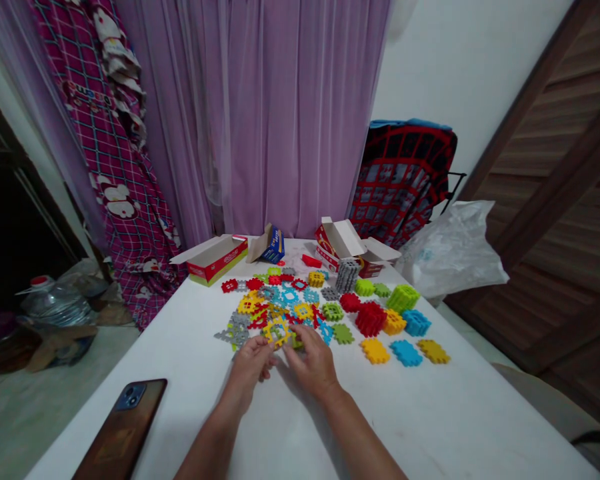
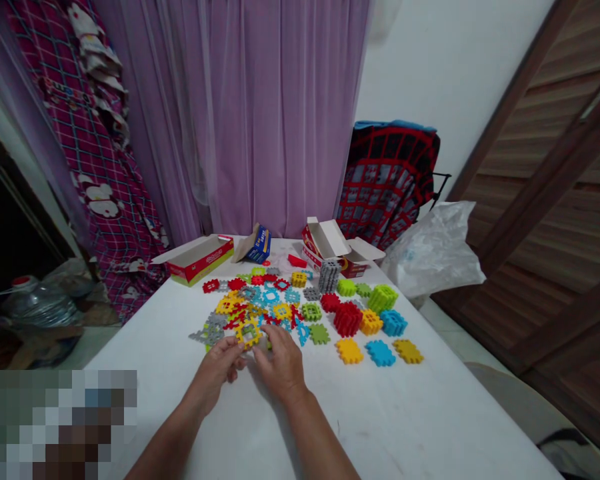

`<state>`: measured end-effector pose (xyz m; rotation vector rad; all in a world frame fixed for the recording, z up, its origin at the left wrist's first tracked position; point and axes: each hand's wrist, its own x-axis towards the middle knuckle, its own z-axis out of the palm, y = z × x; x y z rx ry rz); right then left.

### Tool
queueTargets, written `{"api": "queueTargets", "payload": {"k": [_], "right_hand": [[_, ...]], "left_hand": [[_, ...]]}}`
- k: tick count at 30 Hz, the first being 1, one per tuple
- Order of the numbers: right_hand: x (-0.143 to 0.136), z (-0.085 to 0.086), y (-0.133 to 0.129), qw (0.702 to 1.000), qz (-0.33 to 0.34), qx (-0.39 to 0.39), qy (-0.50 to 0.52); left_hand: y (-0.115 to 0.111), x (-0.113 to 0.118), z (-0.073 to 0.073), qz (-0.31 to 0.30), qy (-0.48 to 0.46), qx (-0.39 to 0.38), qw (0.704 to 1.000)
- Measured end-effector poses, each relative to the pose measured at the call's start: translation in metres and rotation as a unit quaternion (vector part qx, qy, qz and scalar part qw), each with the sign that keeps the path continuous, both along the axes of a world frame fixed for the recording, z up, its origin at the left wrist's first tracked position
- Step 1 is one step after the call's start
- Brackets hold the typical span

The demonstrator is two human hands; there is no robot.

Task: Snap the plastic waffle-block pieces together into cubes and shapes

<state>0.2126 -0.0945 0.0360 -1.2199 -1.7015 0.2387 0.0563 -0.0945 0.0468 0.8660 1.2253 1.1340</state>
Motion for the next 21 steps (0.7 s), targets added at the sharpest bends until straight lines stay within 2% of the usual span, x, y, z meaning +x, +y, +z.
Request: {"api": "queueTargets", "payload": {"k": [6, 9, 12, 14, 16, 19, 21], "right_hand": [[-0.007, -0.001, 0.002, 0.983, 0.001, -0.086, 0.161], [-0.005, -0.006, 0.006, 0.962, 0.013, -0.126, 0.241], [-0.002, -0.010, 0.008, 0.954, 0.047, -0.149, 0.255], [-0.001, -0.009, 0.006, 0.959, 0.050, -0.154, 0.234], [0.000, -0.005, 0.001, 0.975, 0.022, -0.132, 0.179], [0.001, 0.003, -0.009, 0.998, -0.034, -0.032, 0.034], [0.000, 0.006, -0.014, 0.996, -0.060, 0.035, -0.058]], "left_hand": [[-0.002, 0.000, -0.002, -0.046, -0.008, -0.005, 0.999], [-0.002, -0.001, 0.002, -0.026, -0.016, 0.002, 1.000], [-0.001, -0.003, 0.005, -0.012, -0.011, 0.011, 1.000], [0.000, -0.004, 0.005, -0.021, 0.004, 0.007, 1.000], [0.001, -0.004, 0.004, -0.016, 0.011, 0.004, 1.000], [0.002, -0.004, 0.004, 0.010, 0.005, 0.006, 1.000], [0.001, -0.003, 0.004, 0.020, 0.001, 0.006, 1.000]]}}
